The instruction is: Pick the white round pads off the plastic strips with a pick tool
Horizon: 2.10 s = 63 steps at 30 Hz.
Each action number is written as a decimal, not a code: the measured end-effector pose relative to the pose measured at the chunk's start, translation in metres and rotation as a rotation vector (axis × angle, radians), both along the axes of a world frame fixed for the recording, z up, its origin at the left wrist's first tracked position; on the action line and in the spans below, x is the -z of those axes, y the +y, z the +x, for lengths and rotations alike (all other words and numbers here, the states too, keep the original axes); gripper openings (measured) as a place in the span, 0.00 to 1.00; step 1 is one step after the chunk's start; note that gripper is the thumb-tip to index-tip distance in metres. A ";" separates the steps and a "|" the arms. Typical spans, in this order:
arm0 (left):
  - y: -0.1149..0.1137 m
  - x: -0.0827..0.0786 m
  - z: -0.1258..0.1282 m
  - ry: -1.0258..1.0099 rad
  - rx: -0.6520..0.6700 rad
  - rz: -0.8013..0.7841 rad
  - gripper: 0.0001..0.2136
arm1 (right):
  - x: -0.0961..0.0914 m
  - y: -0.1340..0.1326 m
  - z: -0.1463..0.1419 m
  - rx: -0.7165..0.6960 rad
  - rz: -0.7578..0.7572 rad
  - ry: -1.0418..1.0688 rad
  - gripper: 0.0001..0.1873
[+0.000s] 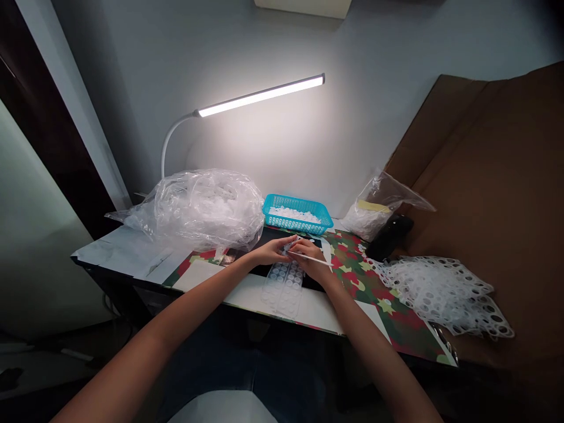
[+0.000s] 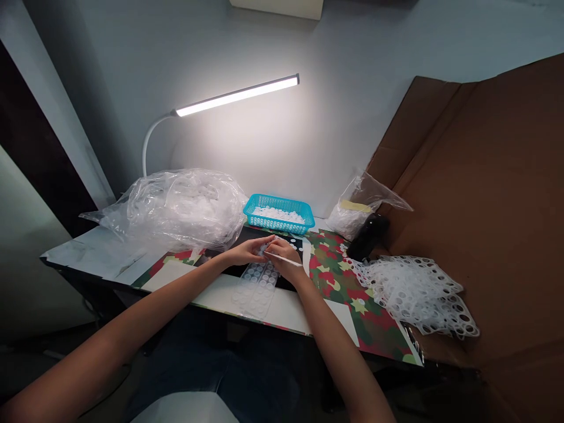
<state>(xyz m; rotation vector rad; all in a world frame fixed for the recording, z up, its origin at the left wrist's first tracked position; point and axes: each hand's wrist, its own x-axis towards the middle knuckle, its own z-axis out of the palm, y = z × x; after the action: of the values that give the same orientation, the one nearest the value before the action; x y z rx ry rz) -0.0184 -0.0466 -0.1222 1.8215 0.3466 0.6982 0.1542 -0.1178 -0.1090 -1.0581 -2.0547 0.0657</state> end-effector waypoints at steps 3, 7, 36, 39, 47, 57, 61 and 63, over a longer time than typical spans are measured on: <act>-0.001 0.000 0.001 0.004 -0.003 0.001 0.37 | 0.003 0.002 -0.002 0.029 0.059 -0.079 0.14; 0.000 -0.001 -0.001 0.006 -0.025 -0.001 0.38 | 0.000 0.000 -0.003 0.033 0.119 -0.115 0.13; 0.001 -0.004 -0.002 0.033 -0.067 -0.029 0.41 | -0.006 -0.009 0.004 0.066 -0.049 0.120 0.10; 0.001 -0.004 -0.003 0.030 -0.064 -0.028 0.41 | -0.007 -0.011 0.007 0.051 -0.090 0.127 0.09; 0.002 -0.002 -0.003 0.013 -0.071 -0.006 0.41 | -0.003 -0.009 0.012 0.007 -0.092 0.120 0.09; 0.001 -0.002 -0.003 0.034 -0.019 0.002 0.40 | 0.003 -0.002 0.006 0.021 -0.021 -0.049 0.13; 0.002 -0.002 -0.003 0.018 -0.035 0.004 0.41 | 0.005 -0.002 0.006 0.056 0.009 -0.090 0.12; 0.004 -0.003 -0.003 0.008 -0.056 0.001 0.41 | 0.003 -0.002 0.007 0.075 0.033 -0.072 0.12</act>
<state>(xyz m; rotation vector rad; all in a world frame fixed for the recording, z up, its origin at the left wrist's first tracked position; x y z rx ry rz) -0.0215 -0.0429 -0.1194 1.8223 0.4043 0.7299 0.1608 -0.1203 -0.1122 -1.1313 -2.0710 -0.0451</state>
